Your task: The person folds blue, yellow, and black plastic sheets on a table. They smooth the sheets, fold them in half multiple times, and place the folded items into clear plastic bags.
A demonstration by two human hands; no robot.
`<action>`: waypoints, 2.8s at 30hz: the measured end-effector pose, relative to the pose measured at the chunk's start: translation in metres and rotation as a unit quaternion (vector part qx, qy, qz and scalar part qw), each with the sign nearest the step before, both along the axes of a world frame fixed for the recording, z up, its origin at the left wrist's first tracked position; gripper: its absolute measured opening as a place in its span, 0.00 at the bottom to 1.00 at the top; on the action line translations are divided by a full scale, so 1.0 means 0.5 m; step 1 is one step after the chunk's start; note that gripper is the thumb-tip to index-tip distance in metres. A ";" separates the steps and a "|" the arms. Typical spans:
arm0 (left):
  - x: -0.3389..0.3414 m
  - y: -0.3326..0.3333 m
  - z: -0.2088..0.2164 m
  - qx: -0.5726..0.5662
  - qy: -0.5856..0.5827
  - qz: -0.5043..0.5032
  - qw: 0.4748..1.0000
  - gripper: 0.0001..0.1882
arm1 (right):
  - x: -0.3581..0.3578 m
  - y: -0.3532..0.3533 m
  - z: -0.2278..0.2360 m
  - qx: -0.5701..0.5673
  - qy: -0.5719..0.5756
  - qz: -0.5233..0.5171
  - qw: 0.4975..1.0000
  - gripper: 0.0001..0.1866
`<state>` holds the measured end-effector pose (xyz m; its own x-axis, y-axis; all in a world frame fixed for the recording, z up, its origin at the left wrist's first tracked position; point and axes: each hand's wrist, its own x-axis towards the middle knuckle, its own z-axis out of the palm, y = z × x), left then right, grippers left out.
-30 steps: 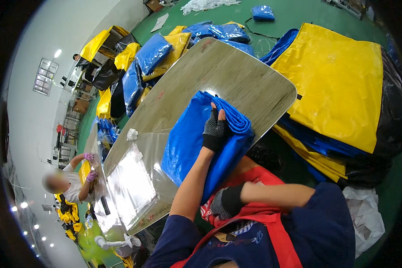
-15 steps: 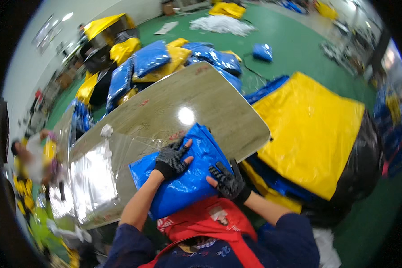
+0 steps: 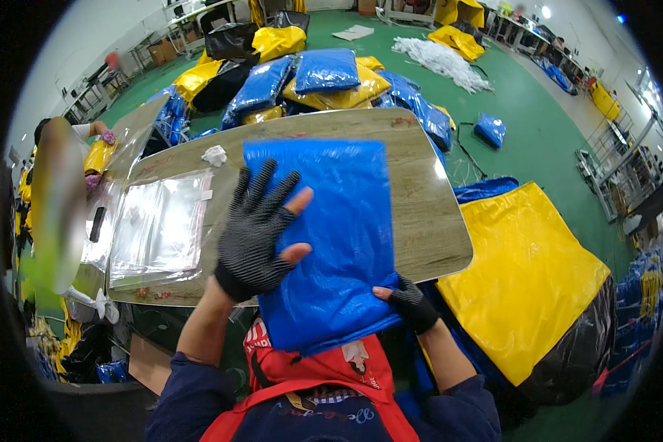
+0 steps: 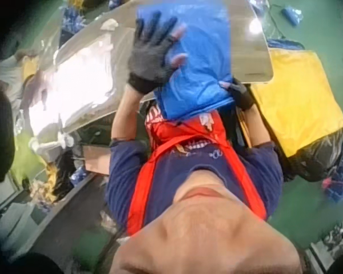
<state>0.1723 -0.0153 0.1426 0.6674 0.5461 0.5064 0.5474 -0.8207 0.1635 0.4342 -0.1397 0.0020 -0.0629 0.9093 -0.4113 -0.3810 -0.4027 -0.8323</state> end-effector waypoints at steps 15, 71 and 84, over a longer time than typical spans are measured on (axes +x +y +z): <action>-0.036 0.198 -0.342 -0.253 -0.113 -0.083 0.957 0.16 | -0.001 0.006 -0.097 -0.108 -0.073 0.060 0.990 0.53; -0.337 0.032 -0.328 -0.182 0.002 0.070 0.981 0.31 | -0.087 0.209 -0.151 0.095 -0.290 0.335 0.891 0.22; -0.353 -0.006 -0.336 -0.156 0.069 0.153 0.973 0.40 | -0.227 0.468 -0.060 0.110 -0.159 0.263 0.945 0.19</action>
